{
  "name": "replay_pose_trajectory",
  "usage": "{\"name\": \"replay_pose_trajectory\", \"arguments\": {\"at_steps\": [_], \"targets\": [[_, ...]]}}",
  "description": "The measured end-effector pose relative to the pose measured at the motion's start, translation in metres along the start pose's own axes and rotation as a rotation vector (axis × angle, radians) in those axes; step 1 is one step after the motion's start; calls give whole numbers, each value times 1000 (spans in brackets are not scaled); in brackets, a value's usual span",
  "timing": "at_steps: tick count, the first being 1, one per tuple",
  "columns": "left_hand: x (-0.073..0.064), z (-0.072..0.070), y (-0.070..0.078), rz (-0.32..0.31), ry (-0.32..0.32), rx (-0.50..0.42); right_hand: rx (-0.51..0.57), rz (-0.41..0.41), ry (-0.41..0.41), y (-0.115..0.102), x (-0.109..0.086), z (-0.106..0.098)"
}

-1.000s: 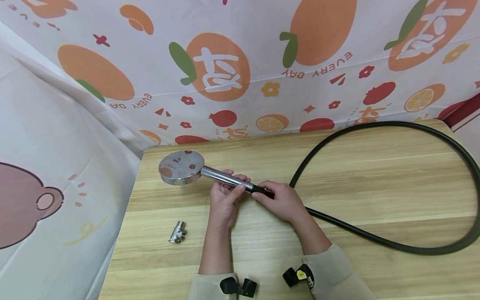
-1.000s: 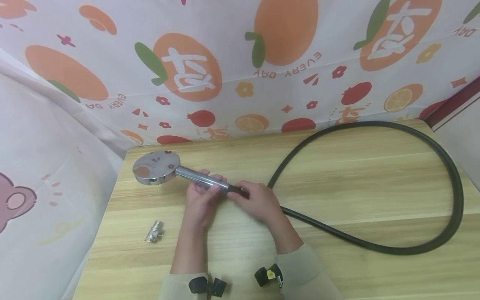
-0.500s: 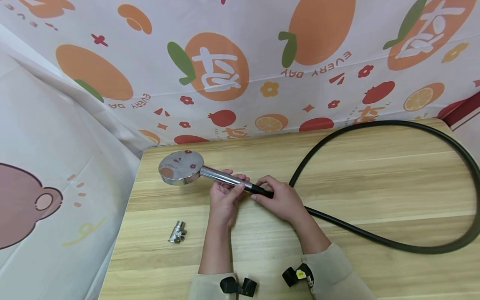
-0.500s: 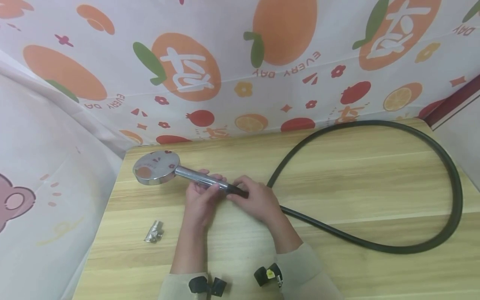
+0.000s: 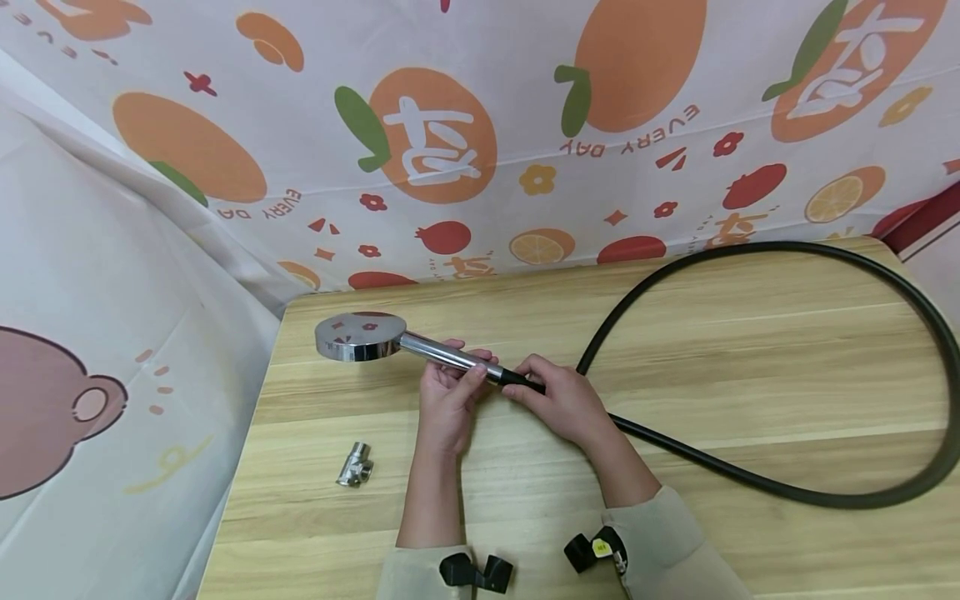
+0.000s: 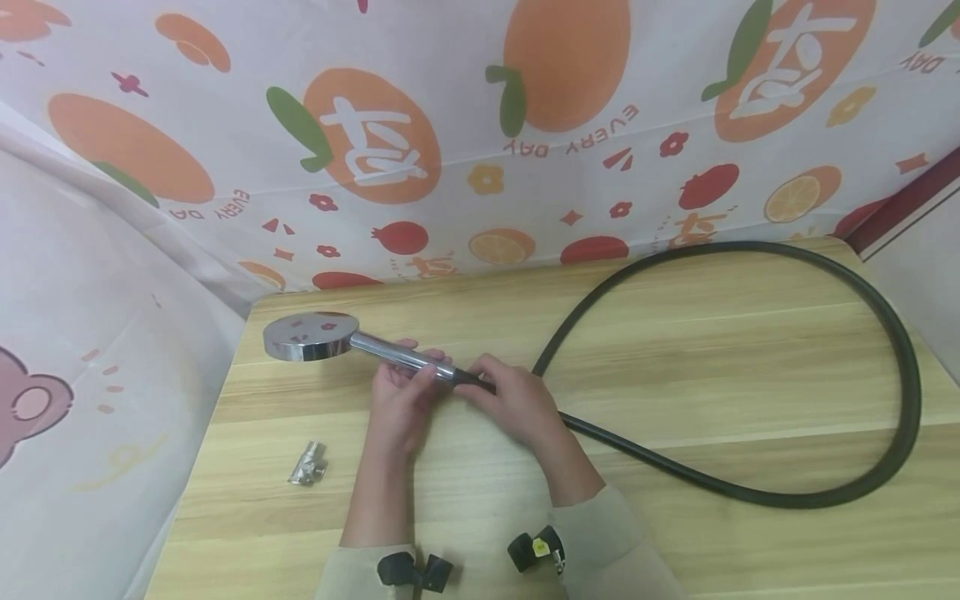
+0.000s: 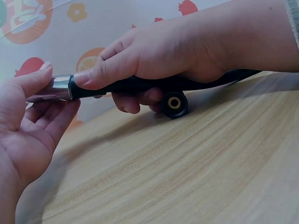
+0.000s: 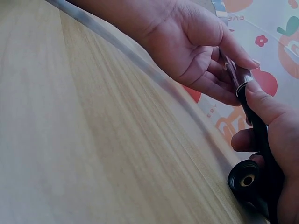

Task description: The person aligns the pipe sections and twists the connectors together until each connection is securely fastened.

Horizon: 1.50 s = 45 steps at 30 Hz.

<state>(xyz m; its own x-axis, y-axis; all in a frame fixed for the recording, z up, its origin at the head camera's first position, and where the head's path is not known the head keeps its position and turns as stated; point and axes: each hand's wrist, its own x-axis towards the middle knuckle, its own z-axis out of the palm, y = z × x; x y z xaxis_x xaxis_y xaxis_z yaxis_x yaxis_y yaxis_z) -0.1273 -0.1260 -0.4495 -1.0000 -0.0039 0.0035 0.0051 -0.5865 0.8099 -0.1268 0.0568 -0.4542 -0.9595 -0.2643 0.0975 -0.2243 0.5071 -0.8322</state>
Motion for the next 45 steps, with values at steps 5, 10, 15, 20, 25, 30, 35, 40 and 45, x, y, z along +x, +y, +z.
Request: {"name": "replay_pose_trajectory", "arguments": {"at_steps": [5,10,15,20,25,30,35,40,45], "targets": [[0,0,0,-3,5,10,-2,2,-4,0,0,0],[0,0,1,-9,-1,18,-9,1,-12,0,0,0],[0,-1,1,-15,-12,23,1,7,-24,-2,0,-1],[-2,-2,1,-15,-11,33,12,12,-31,-4,-1,-1],[-1,-1,2,-24,0,48,12,28,-12,-4,0,1],[0,0,2,-49,39,89,18,39,16,-5,1,2],[2,3,3,-85,97,135,73,43,46,-9,0,-3],[2,6,3,-98,113,196,125,42,81,-11,0,-5],[-5,4,1,-112,87,309,104,38,80,-8,-4,1]]}}
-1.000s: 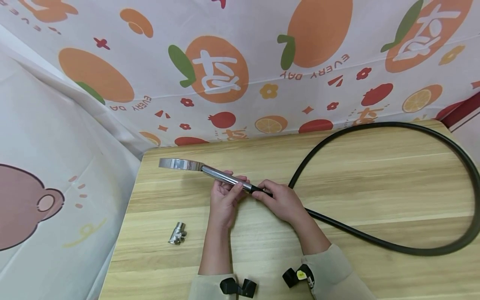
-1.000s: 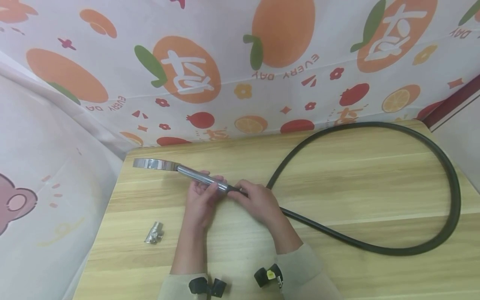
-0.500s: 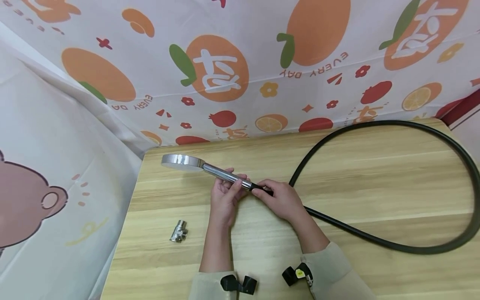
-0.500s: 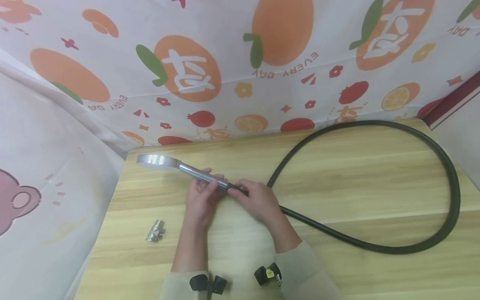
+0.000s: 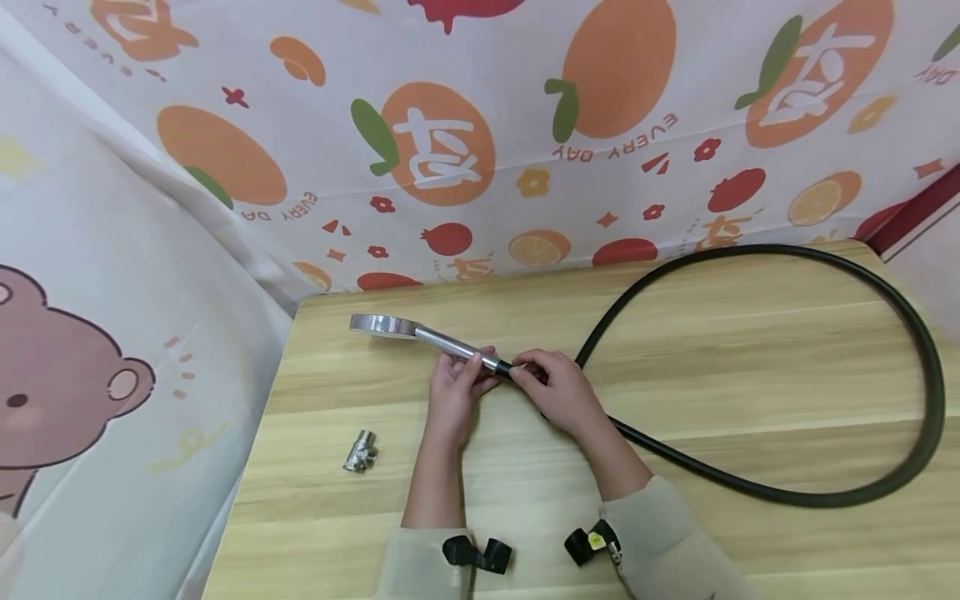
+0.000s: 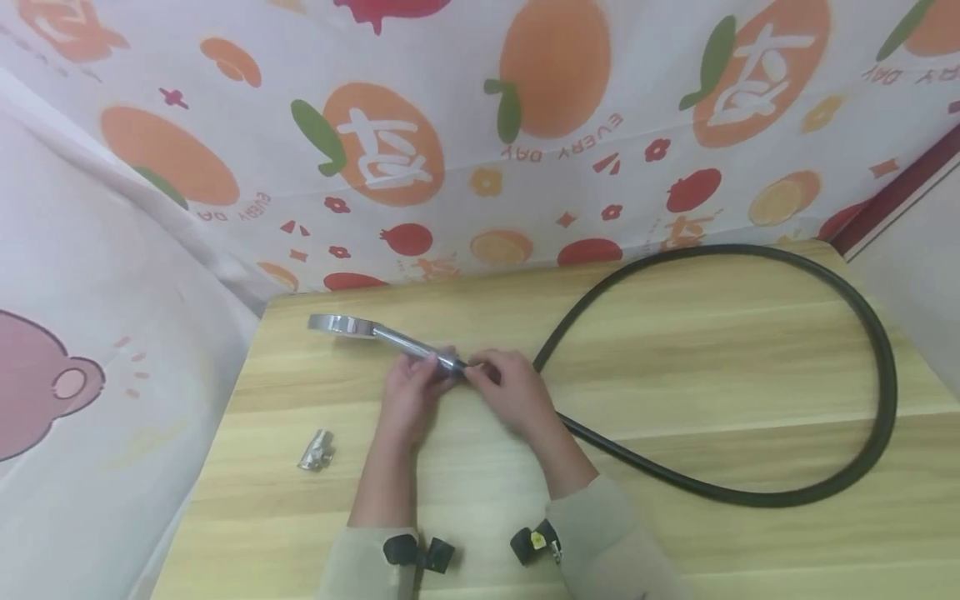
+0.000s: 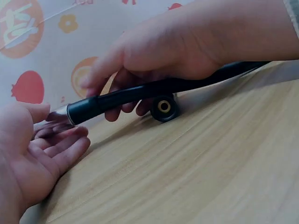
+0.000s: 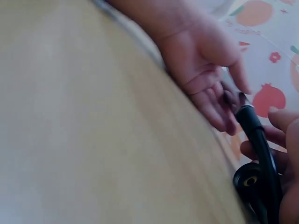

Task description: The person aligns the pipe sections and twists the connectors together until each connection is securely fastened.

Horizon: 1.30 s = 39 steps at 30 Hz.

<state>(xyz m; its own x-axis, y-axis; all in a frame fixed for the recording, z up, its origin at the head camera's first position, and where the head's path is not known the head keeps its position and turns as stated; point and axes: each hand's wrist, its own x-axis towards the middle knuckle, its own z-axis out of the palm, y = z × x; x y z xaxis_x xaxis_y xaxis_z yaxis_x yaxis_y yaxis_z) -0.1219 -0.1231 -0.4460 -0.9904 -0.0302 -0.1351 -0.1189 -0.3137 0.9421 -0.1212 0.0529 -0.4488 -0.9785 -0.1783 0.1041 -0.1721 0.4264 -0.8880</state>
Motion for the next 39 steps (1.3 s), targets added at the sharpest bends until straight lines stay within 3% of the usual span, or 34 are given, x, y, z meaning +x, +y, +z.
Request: {"name": "replay_pose_trajectory", "arguments": {"at_steps": [4,9,13,16,22,26,28,30,33,39], "targets": [[-11,-2,1,-13,19,68,-19,-28,13,-4,-3,6],[-15,8,1,-33,53,153,-25,-18,30,-9,-6,2],[-7,12,-1,-49,105,117,-56,-17,-18,-9,-5,-3],[-2,14,0,-82,129,85,-129,-22,-97,-13,0,-12],[1,13,6,-133,140,49,-423,-50,-315,-21,9,-42],[-2,8,8,-157,156,45,-504,-63,-475,-18,8,-63],[-2,6,9,-171,152,44,-536,-91,-510,-13,7,-69],[-3,4,10,-183,147,35,-584,-125,-491,-6,6,-73],[-5,4,12,-188,136,18,-666,-166,-370,5,5,-72],[-8,10,16,-193,124,73,-681,-78,-132,23,11,-68]]}}
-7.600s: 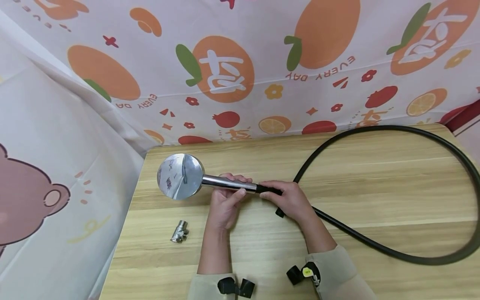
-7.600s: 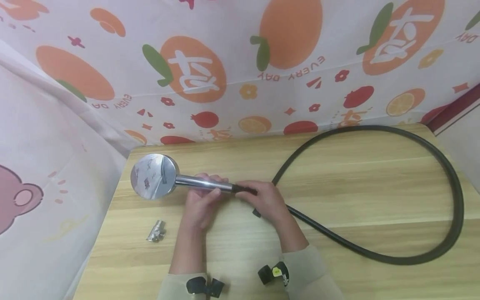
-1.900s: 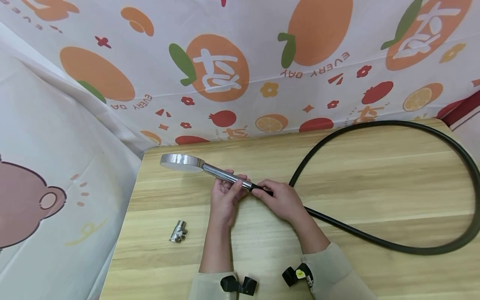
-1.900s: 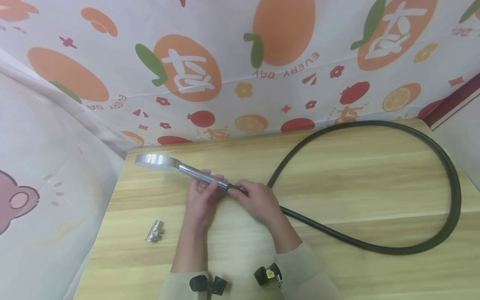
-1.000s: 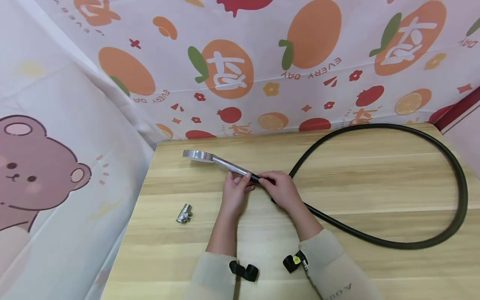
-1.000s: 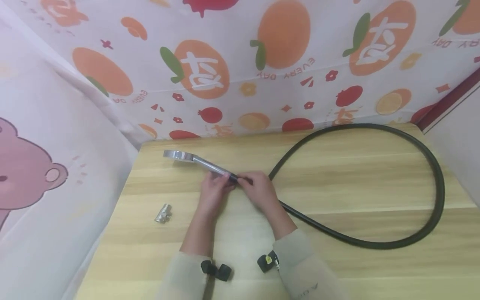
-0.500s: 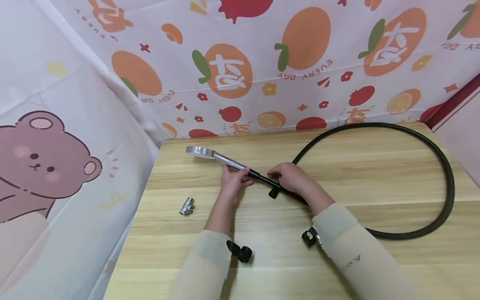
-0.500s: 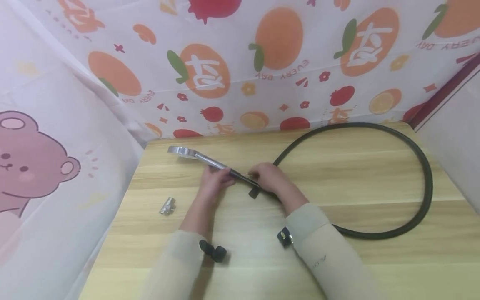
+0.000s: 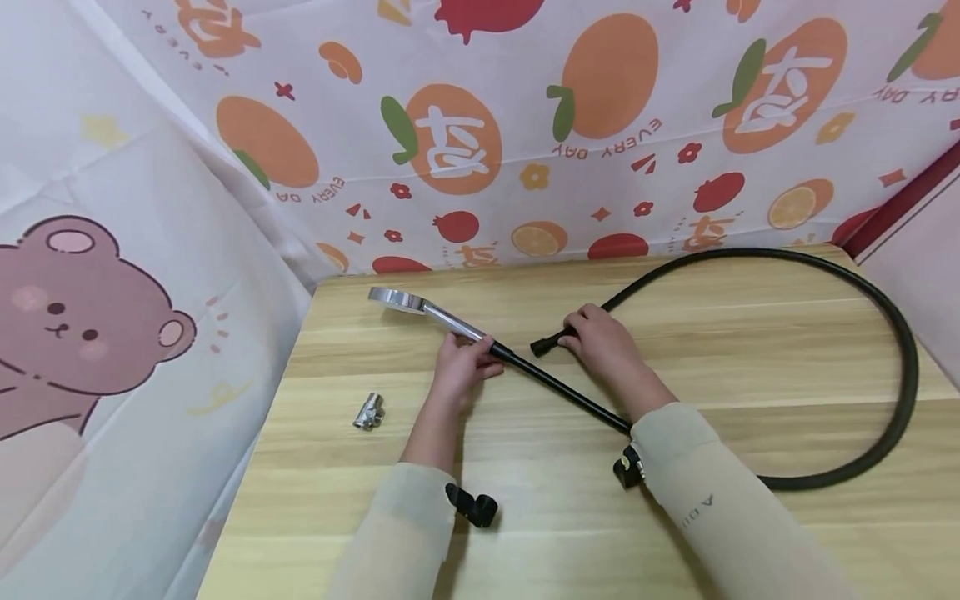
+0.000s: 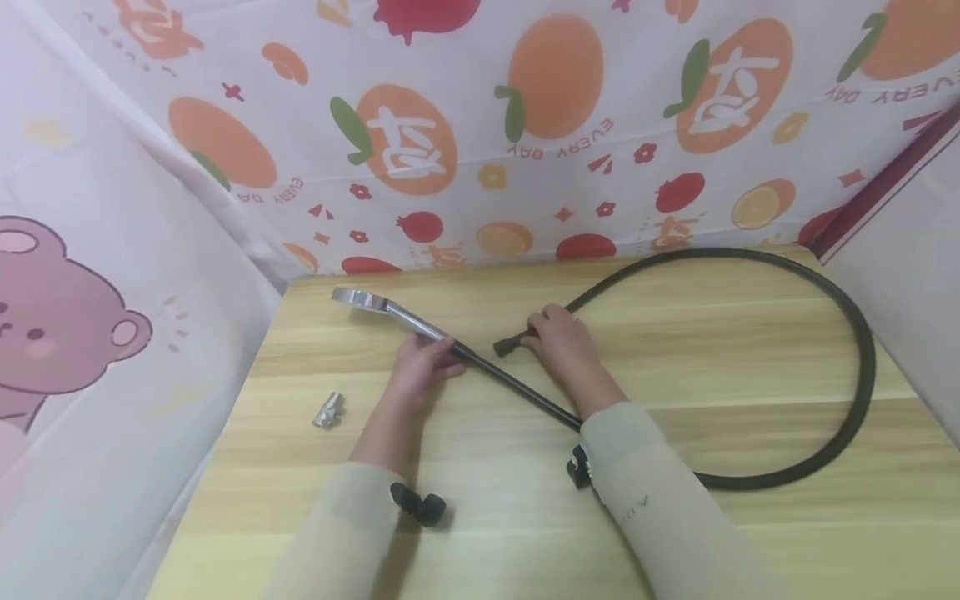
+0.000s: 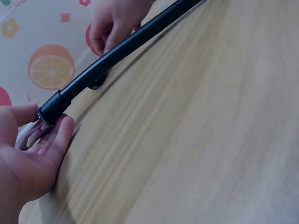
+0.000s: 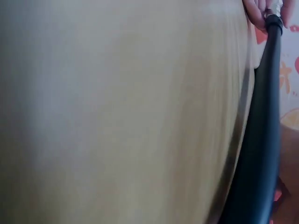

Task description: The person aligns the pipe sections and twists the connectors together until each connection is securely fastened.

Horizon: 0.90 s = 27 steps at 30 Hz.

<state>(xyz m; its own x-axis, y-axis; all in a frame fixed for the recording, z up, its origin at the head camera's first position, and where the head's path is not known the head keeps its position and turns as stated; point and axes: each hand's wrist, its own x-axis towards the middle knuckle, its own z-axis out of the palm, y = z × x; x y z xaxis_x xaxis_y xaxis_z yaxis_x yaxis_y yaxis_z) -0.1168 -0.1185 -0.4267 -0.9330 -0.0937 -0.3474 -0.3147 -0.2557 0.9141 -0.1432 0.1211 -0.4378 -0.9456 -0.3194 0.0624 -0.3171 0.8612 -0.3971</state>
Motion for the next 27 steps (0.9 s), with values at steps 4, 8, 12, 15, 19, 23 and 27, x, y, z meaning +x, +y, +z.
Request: {"name": "replay_pose_trajectory", "arguments": {"at_steps": [4,8,12,15,19,23,27], "targets": [[1,5,-1,20,15,55,104,46,74,3,5,1],[5,8,-4,40,42,129,167,13,150,-4,9,-6],[12,9,-7,43,93,212,262,-34,189,-22,7,-15],[14,8,-8,44,123,277,389,-37,221,-39,2,-15],[14,9,-7,44,127,314,520,-20,278,-54,-7,-5],[12,9,-7,30,75,276,547,-39,294,-60,-15,14],[5,-4,-4,9,-2,265,503,-42,266,-64,-20,31]]}}
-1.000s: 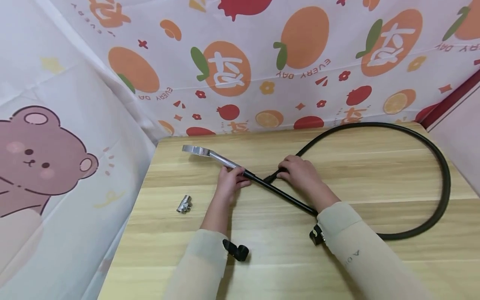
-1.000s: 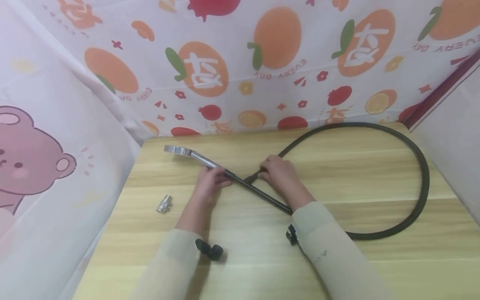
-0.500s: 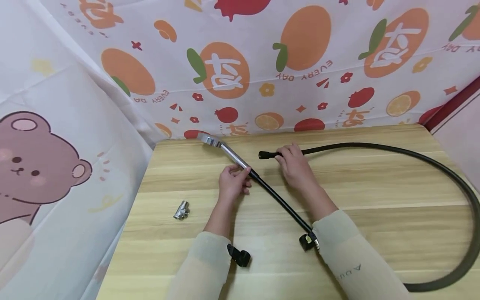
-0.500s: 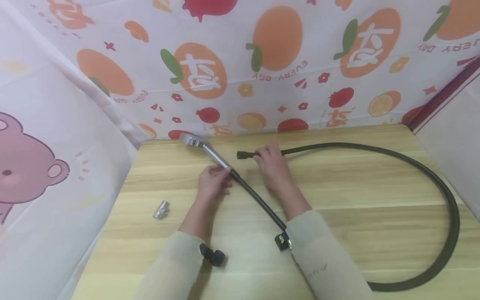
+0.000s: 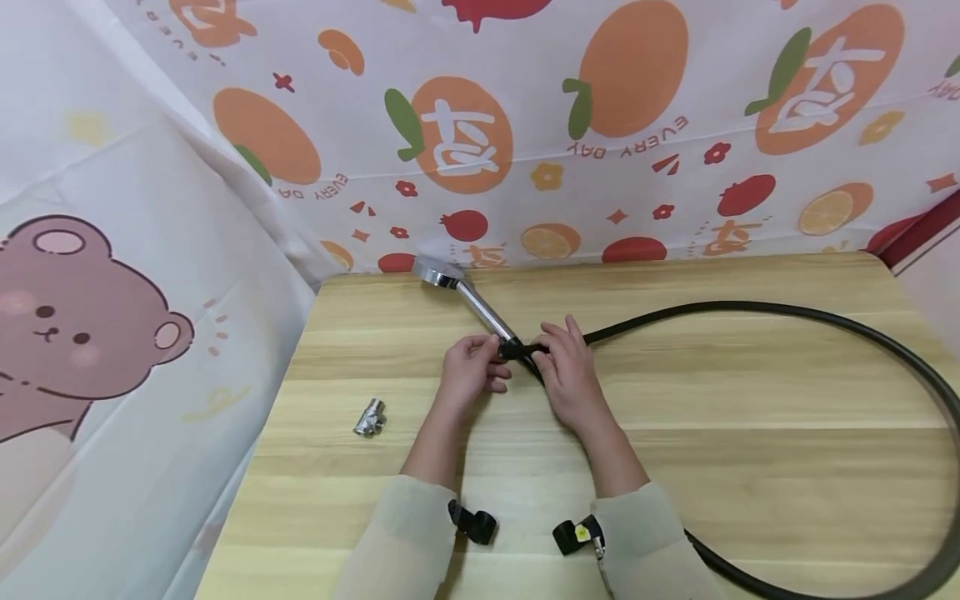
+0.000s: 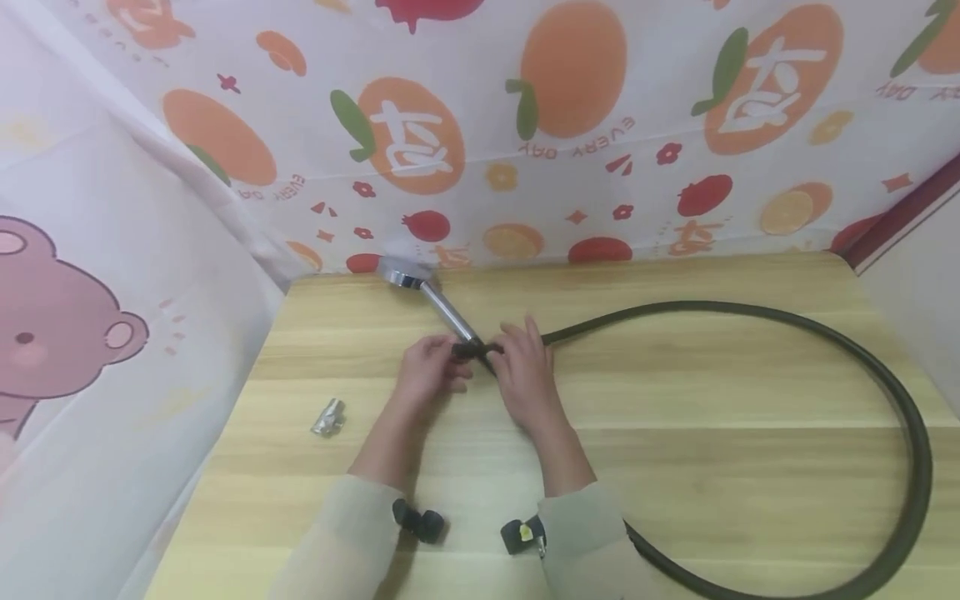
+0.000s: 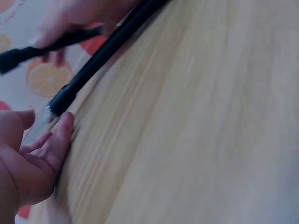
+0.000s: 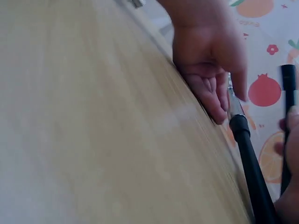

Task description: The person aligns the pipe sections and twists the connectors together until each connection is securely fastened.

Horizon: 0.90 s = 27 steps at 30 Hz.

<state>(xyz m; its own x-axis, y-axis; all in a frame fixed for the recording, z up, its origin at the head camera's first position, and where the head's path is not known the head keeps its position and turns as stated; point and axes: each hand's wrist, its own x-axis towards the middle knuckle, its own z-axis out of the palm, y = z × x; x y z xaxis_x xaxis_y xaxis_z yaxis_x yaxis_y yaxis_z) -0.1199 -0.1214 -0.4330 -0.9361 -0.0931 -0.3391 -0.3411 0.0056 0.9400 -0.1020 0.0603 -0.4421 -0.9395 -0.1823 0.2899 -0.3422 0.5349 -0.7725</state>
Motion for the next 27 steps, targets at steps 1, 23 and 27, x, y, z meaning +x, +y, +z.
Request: {"name": "replay_pose_trajectory", "arguments": {"at_steps": [1,23,27], "targets": [[-3,-4,1,-7,-13,7,-12,4,-4,1,-2,2],[-84,-157,8,21,429,563,5,-126,155,5,1,7],[-91,-162,-1,-52,299,681,64,-94,128,6,3,6]]}}
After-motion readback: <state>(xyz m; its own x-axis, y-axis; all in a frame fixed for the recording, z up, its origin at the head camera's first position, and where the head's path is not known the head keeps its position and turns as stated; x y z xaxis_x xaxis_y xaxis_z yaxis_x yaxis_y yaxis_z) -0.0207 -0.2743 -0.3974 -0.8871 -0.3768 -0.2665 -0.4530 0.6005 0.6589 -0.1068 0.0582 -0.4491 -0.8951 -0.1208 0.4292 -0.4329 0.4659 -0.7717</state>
